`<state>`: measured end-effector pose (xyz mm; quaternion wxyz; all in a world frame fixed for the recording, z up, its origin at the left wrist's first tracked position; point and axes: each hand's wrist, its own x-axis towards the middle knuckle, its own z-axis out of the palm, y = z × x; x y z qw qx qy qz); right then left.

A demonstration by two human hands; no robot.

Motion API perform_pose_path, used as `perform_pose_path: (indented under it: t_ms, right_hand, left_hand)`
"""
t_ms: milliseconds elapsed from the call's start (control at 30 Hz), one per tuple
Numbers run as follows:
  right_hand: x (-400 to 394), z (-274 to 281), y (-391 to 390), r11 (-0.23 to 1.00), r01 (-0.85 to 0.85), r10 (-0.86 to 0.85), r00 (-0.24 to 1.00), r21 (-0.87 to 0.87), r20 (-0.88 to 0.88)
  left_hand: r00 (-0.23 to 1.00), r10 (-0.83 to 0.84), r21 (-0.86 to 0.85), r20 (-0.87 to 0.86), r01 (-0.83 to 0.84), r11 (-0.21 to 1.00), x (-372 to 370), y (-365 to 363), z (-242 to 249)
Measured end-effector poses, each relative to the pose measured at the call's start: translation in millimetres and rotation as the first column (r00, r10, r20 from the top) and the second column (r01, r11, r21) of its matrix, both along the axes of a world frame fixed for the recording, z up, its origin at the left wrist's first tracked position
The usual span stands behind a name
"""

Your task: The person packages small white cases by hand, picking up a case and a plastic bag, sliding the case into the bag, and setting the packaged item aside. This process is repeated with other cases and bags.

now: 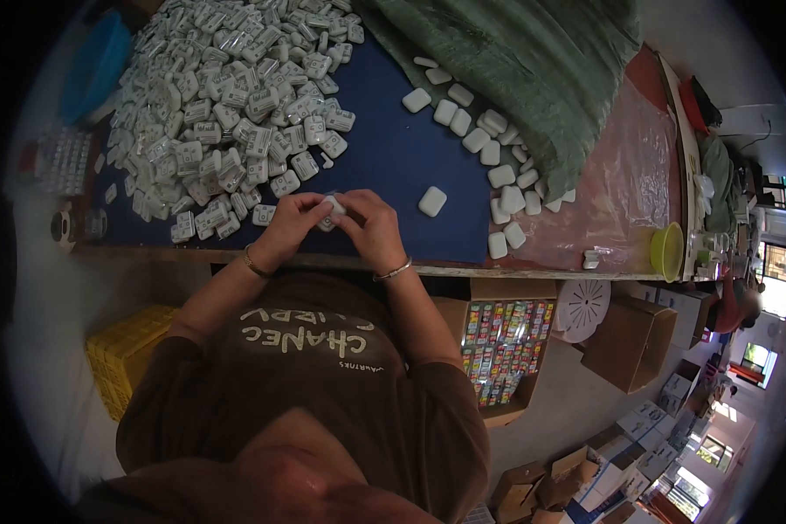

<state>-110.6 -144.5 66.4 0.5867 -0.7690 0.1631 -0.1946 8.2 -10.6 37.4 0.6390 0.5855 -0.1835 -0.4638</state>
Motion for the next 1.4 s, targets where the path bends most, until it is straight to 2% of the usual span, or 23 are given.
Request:
perform_pose_path:
  t_ms: [200, 333, 367, 400, 433, 467, 500, 567, 600, 667, 700, 767, 833, 900, 933, 967, 1033, 1067, 1200, 1267, 1300, 1367, 1400]
  right_hand:
    - [-1, -3, 1, 0.998, -0.008, 0.006, 0.999, -0.056, -0.038]
    - [0, -4, 2, 1.000, -0.002, 0.002, 0.999, -0.010, -0.040]
    - [-1, -3, 2, 0.999, 0.028, -0.027, 0.999, 0.018, -0.040]
    - [-3, -2, 1, 0.997, 0.060, -0.058, 0.997, 0.046, -0.043]
    - [-5, -3, -1, 0.997, 0.064, -0.061, 0.997, 0.046, -0.046]
    - [-8, -4, -4, 0.992, 0.121, -0.120, 0.992, 0.028, -0.047]
    - [-9, -6, -8, 0.985, 0.174, -0.174, 0.984, 0.009, -0.044]
    - [-12, -17, -14, 0.982, 0.190, -0.191, 0.981, -0.013, -0.031]
    - [-13, -21, -16, 0.977, 0.211, -0.211, 0.977, -0.035, -0.022]
    - [-11, -20, -14, 0.977, 0.208, -0.210, 0.976, -0.037, -0.053]
    - [-12, -20, -14, 0.977, 0.210, -0.212, 0.973, -0.041, -0.090]
    - [-16, -20, -17, 0.975, 0.218, -0.223, 0.968, -0.049, -0.116]
    - [-23, -19, -23, 0.975, 0.213, -0.220, 0.965, -0.063, -0.144]
    - [-34, -21, -40, 0.857, 0.369, -0.446, 0.880, -0.359, -0.163]
    - [-41, -25, -50, 0.784, 0.443, -0.556, 0.813, -0.435, -0.172]
    - [-45, -30, -60, 0.784, 0.441, -0.553, 0.816, -0.436, -0.169]
    - [-54, -36, -76, 0.552, 0.381, -0.720, 0.667, -0.741, -0.194]
    - [-59, -48, -86, 0.653, 0.328, -0.670, 0.670, -0.682, -0.320]
    - [-61, -67, -92, 0.710, 0.298, -0.564, 0.783, -0.638, -0.262]
    - [-52, -50, -79, 0.860, 0.309, -0.464, 0.805, -0.406, -0.370]
    - [-47, -47, -71, 0.862, 0.308, -0.461, 0.808, -0.404, -0.368]
    - [-37, -45, -46, 0.963, 0.268, -0.269, 0.954, -0.027, -0.133]
    - [-31, -34, -32, 0.966, 0.187, -0.163, 0.976, 0.177, -0.144]
  left_hand:
    - [1.000, -0.011, 0.030, 0.004, 0.011, 0.999, 1, 0, -4]
    - [0.999, -0.027, 0.042, 0.045, 0.026, 0.999, 7, 2, -2]
    - [0.929, 0.036, 0.064, 0.369, -0.064, 0.996, 15, 4, 2]
    - [0.754, 0.081, 0.055, 0.652, -0.154, 0.987, 22, 3, 12]
    - [0.573, 0.246, -0.075, 0.781, -0.305, 0.949, 29, -1, 39]
    - [0.347, 0.387, -0.228, 0.855, -0.419, 0.879, 36, -3, 64]
    - [0.346, 0.386, -0.227, 0.855, -0.420, 0.879, 42, -1, 72]
    - [-0.190, 0.287, -0.339, 0.939, -0.372, 0.864, 54, 5, 80]
    - [-0.194, 0.286, -0.340, 0.938, -0.372, 0.863, 48, 5, 69]
    - [0.364, 0.050, -0.004, 0.930, -0.125, 0.992, 25, 2, 21]
    - [0.367, 0.049, -0.005, 0.929, -0.119, 0.993, 20, 0, 6]
    - [0.476, -0.255, 0.318, 0.842, -0.055, 0.946, 10, -6, -16]
    - [0.477, -0.278, 0.337, 0.834, -0.043, 0.940, 7, -7, -27]
    - [0.467, -0.293, 0.352, 0.834, -0.043, 0.935, 9, -9, -33]
    - [0.463, -0.267, 0.326, 0.845, -0.051, 0.944, 10, -8, -35]
    - [0.457, -0.242, 0.301, 0.856, -0.060, 0.952, 11, -7, -37]
    - [0.456, -0.209, 0.267, 0.865, -0.065, 0.962, 12, -6, -40]
    - [0.456, -0.177, 0.233, 0.872, -0.069, 0.970, 12, -5, -42]
    - [0.449, -0.180, 0.227, 0.875, -0.053, 0.972, 17, 1, -43]
    - [0.581, -0.151, 0.234, 0.800, -0.070, 0.970, 19, 4, -36]
    - [0.578, -0.151, 0.235, 0.802, -0.074, 0.969, 20, 4, -37]
    - [0.928, -0.089, 0.265, 0.362, -0.011, 0.964, 20, 6, -40]
    - [0.927, -0.095, 0.268, 0.362, -0.006, 0.963, 19, 6, -37]
